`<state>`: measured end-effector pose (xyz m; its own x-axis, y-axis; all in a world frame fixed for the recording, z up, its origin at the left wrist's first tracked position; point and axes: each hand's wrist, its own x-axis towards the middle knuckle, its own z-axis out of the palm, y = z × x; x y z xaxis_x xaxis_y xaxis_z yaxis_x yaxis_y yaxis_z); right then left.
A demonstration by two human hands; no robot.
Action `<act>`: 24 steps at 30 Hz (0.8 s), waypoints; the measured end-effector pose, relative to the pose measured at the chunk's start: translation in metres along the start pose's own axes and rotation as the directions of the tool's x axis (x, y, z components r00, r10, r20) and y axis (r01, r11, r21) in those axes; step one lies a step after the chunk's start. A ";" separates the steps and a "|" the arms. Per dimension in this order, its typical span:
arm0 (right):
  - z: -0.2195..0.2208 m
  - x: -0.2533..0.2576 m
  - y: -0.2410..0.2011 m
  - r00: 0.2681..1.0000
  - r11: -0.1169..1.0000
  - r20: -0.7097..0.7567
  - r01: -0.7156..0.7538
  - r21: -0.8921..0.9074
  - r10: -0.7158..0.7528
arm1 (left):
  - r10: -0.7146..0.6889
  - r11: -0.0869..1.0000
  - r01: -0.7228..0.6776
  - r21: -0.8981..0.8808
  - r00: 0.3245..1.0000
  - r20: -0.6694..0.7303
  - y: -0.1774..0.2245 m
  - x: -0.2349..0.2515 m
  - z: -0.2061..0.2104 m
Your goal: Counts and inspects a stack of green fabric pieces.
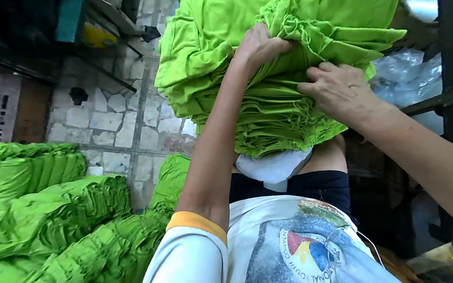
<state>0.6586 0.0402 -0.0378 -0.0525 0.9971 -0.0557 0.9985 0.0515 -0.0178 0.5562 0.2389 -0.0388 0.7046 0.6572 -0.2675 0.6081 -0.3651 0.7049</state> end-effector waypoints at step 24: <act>-0.023 0.081 0.031 0.911 0.910 -0.247 -0.237 0.340 0.330 | 0.196 0.974 -0.196 0.112 0.981 0.013 0.005 -0.044 0.010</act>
<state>0.6852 0.1239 -0.0197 0.2849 0.9395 0.1903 0.9162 -0.2086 -0.3421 0.5315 0.2016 -0.0301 0.8148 0.5644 -0.1328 0.4951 -0.5581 0.6659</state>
